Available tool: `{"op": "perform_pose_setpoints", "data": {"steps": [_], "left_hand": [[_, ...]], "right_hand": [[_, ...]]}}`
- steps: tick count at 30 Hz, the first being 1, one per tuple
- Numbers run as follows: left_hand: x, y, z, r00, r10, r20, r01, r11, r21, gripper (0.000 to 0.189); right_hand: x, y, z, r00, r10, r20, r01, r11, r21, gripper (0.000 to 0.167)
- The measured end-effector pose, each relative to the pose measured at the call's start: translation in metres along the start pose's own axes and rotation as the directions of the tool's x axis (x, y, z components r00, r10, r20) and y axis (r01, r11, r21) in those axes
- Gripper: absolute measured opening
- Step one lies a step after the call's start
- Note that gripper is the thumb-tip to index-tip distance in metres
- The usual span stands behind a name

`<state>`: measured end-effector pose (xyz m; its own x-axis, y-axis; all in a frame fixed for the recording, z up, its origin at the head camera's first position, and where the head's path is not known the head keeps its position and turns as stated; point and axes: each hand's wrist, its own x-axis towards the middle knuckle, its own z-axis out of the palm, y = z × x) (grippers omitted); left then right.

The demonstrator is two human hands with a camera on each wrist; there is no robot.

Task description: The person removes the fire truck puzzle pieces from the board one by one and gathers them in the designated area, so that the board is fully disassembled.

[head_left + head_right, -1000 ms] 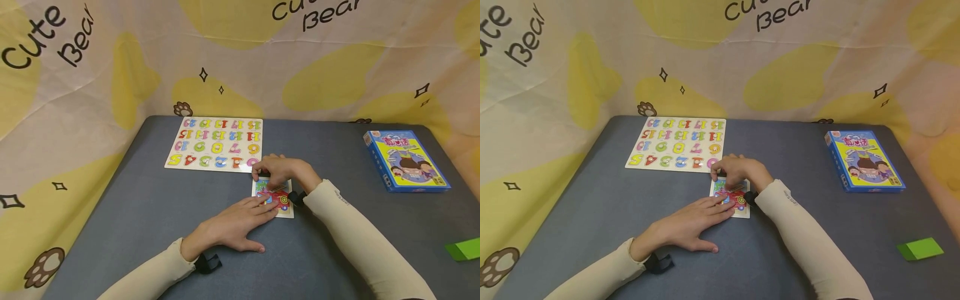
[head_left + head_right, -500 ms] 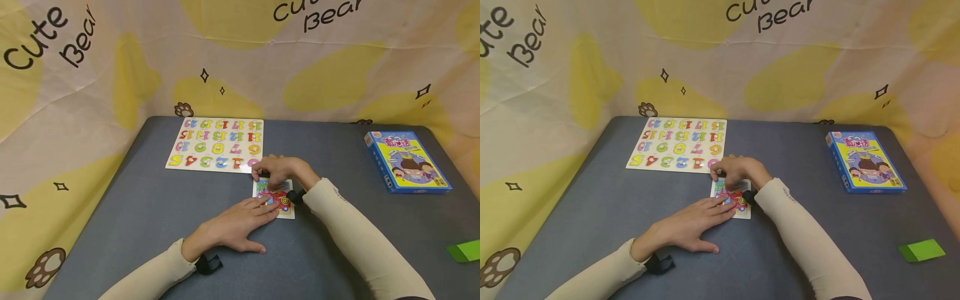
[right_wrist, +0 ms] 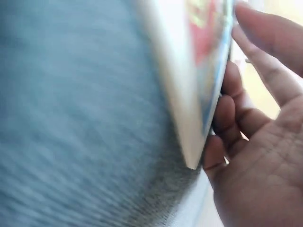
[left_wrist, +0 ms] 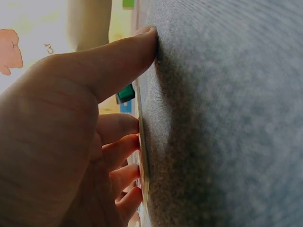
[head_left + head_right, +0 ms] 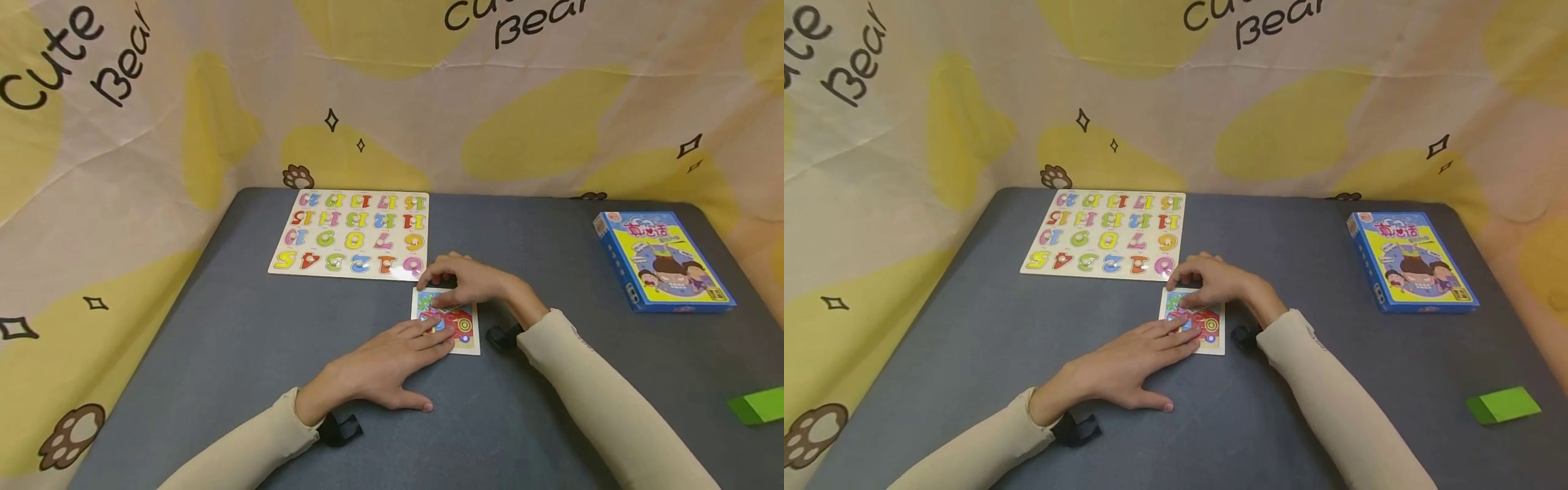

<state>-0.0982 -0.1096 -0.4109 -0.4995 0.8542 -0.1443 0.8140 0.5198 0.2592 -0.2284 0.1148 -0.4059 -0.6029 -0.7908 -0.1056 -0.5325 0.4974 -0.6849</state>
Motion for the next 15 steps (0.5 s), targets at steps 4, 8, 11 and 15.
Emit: {"op": "perform_pose_setpoints", "data": {"steps": [4, 8, 11, 15], "left_hand": [[0.0002, -0.0008, 0.0013, 1.000, 0.004, -0.008, -0.004, 1.000, -0.001, 0.092], [0.0002, -0.0010, 0.0015, 1.000, 0.002, -0.007, -0.002, 1.000, 0.001, 0.092], [0.0003, -0.0010, 0.0013, 1.000, 0.002, -0.004, -0.002, 1.000, 0.012, 0.092], [0.0011, -0.0016, 0.0014, 1.000, 0.010, -0.008, -0.010, 1.000, 0.017, 0.093]], "right_hand": [[-0.0034, -0.0017, 0.0068, 0.997, -0.020, -0.074, 0.018, 1.000, -0.021, 0.028], [-0.0056, -0.0060, 0.0086, 0.996, -0.014, -0.093, 0.011, 0.999, -0.030, 0.028], [-0.0061, -0.0052, 0.0098, 0.995, -0.004, -0.096, 0.001, 1.000, -0.025, 0.027], [-0.0060, -0.0014, 0.0110, 0.996, 0.016, -0.092, -0.017, 1.000, -0.001, 0.025]]}}
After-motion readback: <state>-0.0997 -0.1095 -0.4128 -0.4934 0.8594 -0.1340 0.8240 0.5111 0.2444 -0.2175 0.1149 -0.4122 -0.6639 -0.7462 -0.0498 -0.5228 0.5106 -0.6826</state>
